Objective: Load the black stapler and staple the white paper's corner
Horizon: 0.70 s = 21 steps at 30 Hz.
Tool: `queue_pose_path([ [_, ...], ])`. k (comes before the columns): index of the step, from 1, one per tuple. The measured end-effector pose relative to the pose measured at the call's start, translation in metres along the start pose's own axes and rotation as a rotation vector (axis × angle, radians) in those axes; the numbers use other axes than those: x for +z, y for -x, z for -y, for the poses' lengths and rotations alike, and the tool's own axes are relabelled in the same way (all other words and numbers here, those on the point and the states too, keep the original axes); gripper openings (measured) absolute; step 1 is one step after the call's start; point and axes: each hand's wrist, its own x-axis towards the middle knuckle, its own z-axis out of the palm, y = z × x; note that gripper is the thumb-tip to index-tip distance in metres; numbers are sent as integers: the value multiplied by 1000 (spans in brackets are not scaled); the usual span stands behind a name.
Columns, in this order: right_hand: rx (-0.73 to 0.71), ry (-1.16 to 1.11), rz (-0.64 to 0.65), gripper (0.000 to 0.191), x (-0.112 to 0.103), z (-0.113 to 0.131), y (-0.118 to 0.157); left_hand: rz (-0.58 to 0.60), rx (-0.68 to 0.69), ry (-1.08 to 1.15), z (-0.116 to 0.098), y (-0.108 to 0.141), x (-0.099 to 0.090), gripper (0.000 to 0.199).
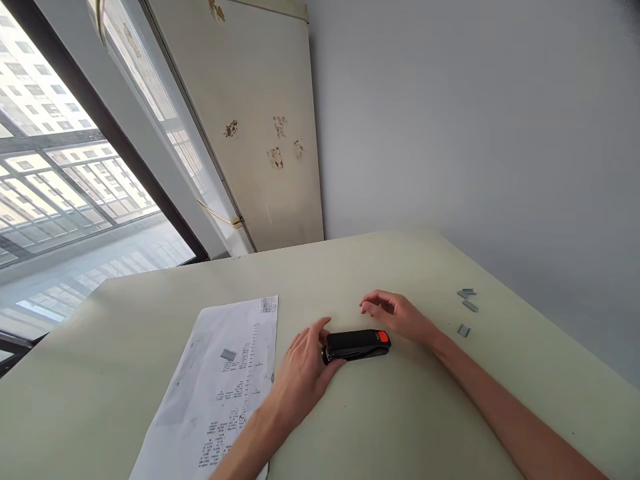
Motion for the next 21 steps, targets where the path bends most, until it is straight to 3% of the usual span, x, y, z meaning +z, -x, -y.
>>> queue_pose_path([
  [4,51,-160,348,40,-26,12,7,13,-47,78,14,15,-8,61],
  [6,84,-274,448,42,-34,13,9,0,-59,97,15,18,-10,56],
  [13,158,-389,569,47,-33,13,9,13,-91,137,11,21,-14,45],
  [21,218,-378,589,49,-35,12,6,29,-82,160,10,22,-10,44],
])
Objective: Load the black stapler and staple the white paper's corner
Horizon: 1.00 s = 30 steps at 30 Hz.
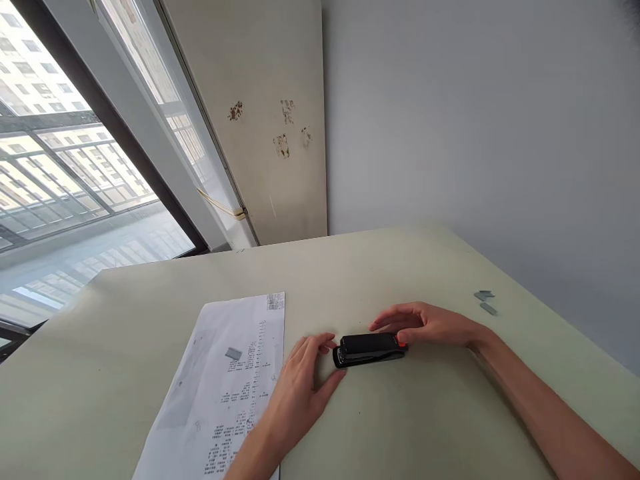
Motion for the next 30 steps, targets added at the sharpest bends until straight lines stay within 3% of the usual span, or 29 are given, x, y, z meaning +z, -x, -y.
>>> queue_pose_path([
  [5,89,-14,4,60,-5,-6,-5,-3,8,-10,-9,-2,4,37],
  [11,4,-8,17,59,1,-3,-2,-30,54,-35,-9,-5,5,10],
  [15,-63,37,46,64,12,3,-2,-46,57,-67,-6,-5,6,6],
  [19,-87,135,20,55,26,6,-8,-38,77,-127,-9,-4,5,5],
  [24,-104,151,-54,43,33,2,-13,-1,120,-192,-9,-3,-11,8],
  [30,-103,181,-134,40,30,-3,-13,86,188,-289,6,0,-42,12],
])
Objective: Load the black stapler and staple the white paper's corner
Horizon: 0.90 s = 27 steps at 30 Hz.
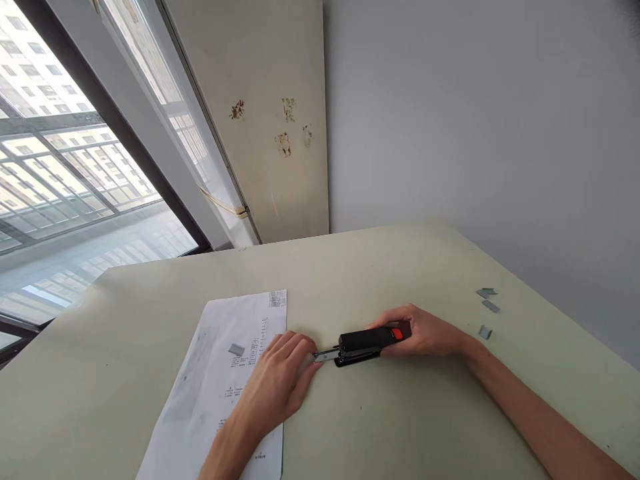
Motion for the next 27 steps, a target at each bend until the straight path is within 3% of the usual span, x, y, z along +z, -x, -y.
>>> queue_pose_path([
  [6,-18,25,-92,38,4,-4,-2,-11,-23,-58,17,5,-17,13],
  [12,-2,4,-98,37,7,-5,-3,-154,-304,-200,62,32,-56,33],
  [15,-4,-6,-102,38,8,-7,-4,-113,-409,-251,82,47,-68,31],
  [19,8,-1,-104,39,9,-9,-4,-15,-452,-223,93,57,-67,34],
  [27,21,15,-115,37,10,-6,-2,20,-616,-238,94,56,-66,28],
])
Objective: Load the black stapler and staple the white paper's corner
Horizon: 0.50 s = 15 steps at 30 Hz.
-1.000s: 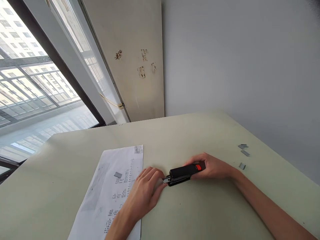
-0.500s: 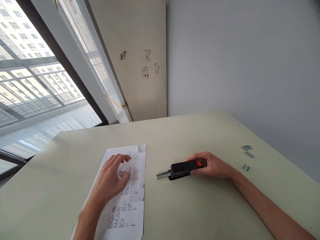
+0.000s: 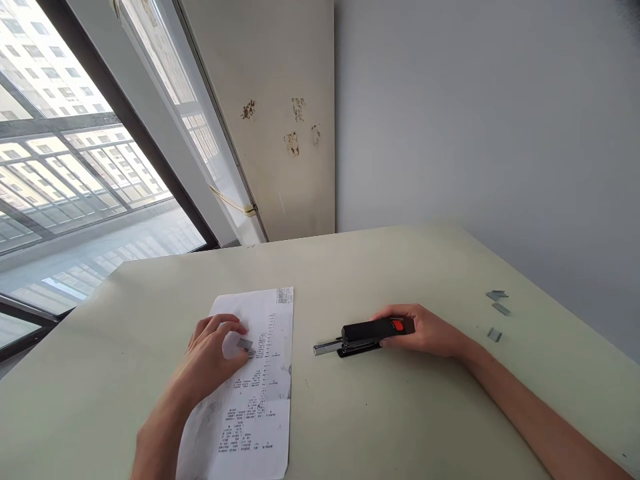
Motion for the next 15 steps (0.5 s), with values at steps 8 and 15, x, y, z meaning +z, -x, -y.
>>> queue_pose_path([
  [8,20,-7,-3,35,1,4,1,13,59,69,-1,-1,3,28],
  [15,30,-8,1,34,1,4,1,-58,69,152,-13,-4,9,36],
])
